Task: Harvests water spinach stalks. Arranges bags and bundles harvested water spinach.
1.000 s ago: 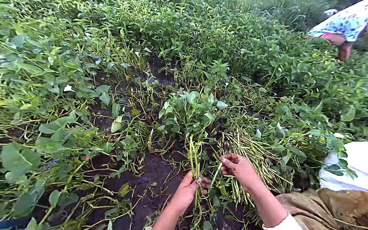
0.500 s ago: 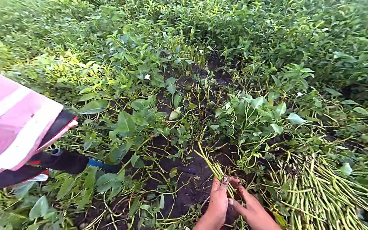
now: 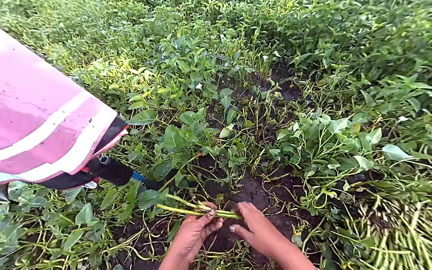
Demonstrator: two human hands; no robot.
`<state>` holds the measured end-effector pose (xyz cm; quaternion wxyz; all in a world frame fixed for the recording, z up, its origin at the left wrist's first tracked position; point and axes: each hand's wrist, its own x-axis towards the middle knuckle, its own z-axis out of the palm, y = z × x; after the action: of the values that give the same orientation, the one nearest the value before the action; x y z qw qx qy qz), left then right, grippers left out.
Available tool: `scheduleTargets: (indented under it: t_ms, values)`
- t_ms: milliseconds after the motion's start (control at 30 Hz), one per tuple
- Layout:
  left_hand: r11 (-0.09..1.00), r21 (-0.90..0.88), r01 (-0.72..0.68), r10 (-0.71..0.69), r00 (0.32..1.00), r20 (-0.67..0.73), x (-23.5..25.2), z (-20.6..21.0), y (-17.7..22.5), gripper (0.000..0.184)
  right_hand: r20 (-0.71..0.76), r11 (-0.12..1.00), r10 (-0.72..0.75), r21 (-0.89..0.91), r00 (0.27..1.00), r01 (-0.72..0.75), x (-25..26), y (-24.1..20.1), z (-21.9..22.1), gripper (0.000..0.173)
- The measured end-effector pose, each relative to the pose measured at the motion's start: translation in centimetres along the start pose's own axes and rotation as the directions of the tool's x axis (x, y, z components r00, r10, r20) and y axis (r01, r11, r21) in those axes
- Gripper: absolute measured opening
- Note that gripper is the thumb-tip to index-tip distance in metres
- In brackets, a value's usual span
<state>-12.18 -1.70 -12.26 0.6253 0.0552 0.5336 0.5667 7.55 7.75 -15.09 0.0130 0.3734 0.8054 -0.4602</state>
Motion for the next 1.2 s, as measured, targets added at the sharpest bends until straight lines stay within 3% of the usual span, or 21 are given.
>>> scheduleTargets:
  t_ms: [67,100,267,433,600,800,967,1067,1200]
  values:
    - [0.989,0.102,-0.111,0.123,0.986,-0.115,0.6,-1.5,0.0,0.014,-0.033,0.988,0.144,-0.058,0.989,-0.145,3.2,1.9,0.4,0.075]
    - [0.974,0.171,-0.152,0.179,0.971,-0.156,1.1,-2.0,-0.3,0.014,-0.025,0.972,0.216,-0.091,0.976,-0.218,4.9,3.0,1.1,0.078]
    - [0.846,0.463,-0.263,0.423,0.86,-0.285,4.1,-2.7,-1.9,0.016,-0.085,0.886,0.38,-0.251,0.921,-0.389,10.3,3.8,3.4,0.049]
    - [0.787,0.598,-0.155,0.392,0.873,-0.29,8.9,-1.2,-2.8,0.017,0.037,0.862,0.407,-0.345,0.913,-0.371,16.2,3.3,-2.5,0.048]
    - [0.647,0.761,-0.046,0.384,0.882,-0.272,15.0,-0.7,-5.9,0.02,0.076,0.867,0.373,-0.384,0.925,-0.318,19.1,4.7,-3.6,0.048]
    - [0.256,0.963,-0.09,0.444,0.895,-0.035,18.4,-2.7,-10.7,0.02,0.124,0.867,0.39,-0.383,0.912,-0.319,18.5,5.2,-3.3,0.043]
    - [0.249,0.959,-0.139,0.544,0.839,-0.02,18.1,-4.0,-12.6,0.017,0.264,0.898,0.332,-0.383,0.906,-0.218,14.9,3.9,-2.8,0.047]
    - [0.232,0.957,-0.176,0.573,0.819,0.012,18.2,-3.9,-12.6,0.017,0.244,0.902,0.323,-0.371,0.914,-0.22,9.7,1.2,-7.2,0.048]
    - [0.296,0.953,-0.062,0.513,0.852,-0.104,18.5,-2.6,-12.5,0.028,0.125,0.91,0.364,-0.26,0.923,-0.324,-0.8,-0.2,-13.8,0.051]
